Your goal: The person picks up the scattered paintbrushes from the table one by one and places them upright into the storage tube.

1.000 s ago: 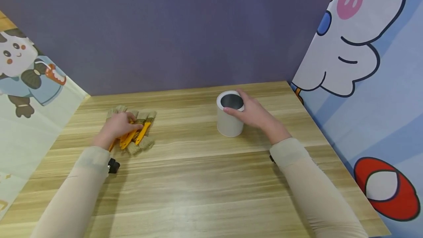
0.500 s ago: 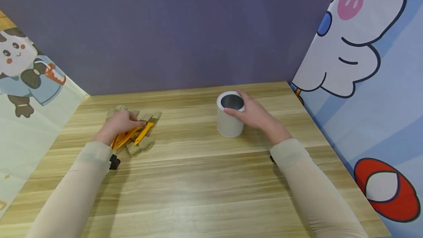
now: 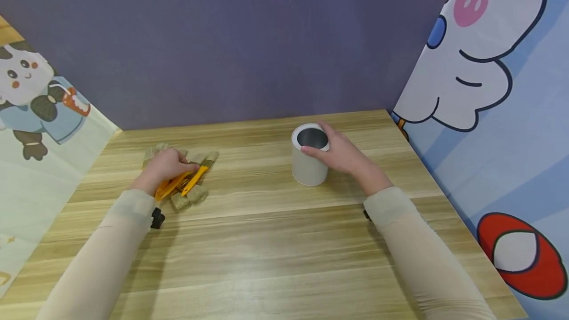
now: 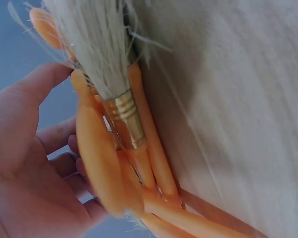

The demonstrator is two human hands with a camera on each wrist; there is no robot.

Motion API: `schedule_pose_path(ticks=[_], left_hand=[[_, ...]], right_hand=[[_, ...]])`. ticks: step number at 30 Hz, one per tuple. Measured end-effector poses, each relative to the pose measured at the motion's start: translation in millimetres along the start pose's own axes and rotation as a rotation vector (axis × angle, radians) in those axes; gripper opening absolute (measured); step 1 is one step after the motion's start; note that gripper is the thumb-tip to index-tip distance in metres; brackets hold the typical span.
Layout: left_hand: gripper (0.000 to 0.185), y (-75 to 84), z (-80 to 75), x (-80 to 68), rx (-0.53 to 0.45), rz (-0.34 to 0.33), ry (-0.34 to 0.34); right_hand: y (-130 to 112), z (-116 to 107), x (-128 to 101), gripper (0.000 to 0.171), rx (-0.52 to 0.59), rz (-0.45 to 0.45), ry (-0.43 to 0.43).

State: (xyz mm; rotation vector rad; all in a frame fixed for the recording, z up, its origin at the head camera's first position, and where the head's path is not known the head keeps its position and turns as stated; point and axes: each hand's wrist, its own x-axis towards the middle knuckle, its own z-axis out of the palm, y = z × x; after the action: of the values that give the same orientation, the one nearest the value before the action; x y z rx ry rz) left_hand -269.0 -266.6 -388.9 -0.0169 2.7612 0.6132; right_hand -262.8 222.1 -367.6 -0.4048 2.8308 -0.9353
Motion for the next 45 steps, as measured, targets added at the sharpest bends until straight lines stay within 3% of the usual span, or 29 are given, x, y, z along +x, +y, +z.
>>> schedule_pose_path(ticks=[4, 9, 14, 22, 25, 31, 36, 45], left_hand=[[0.058, 2.7, -5.6, -2.7, -0.017, 0.002, 0.005], [0.042, 14.2, -27.3, -9.6, -0.005, 0.041, 0.113], [0.062, 31.6, -49.5, -20.5, -0.052, 0.07, 0.181], [0.057, 56.3, -60.1, -33.5, -0.141, 0.139, 0.344], [0.059, 63.8, -60.9, -36.9, -0.165, 0.152, 0.349], [0.061, 79.5, -59.6, -38.8, -0.21, 0.173, 0.285], [0.055, 94.2, -58.2, -36.3, -0.235, 0.214, 0.298], [0.04, 145.7, -61.9, -30.5, -0.306, 0.361, 0.343]], right_hand=[[1, 1, 0, 0.107, 0.001, -0.001, -0.001], [1, 1, 2, 0.105, -0.003, -0.016, 0.019], [2, 0, 2, 0.104, -0.003, -0.008, 0.019], [2, 1, 1, 0.106, 0.003, 0.0, 0.012], [1, 0, 1, 0.106, 0.006, -0.003, 0.012], [1, 0, 1, 0.105, 0.007, 0.006, 0.01], [0, 0, 2, 0.107, 0.006, -0.005, 0.012], [3, -2, 4, 0.113, -0.008, 0.042, 0.047]])
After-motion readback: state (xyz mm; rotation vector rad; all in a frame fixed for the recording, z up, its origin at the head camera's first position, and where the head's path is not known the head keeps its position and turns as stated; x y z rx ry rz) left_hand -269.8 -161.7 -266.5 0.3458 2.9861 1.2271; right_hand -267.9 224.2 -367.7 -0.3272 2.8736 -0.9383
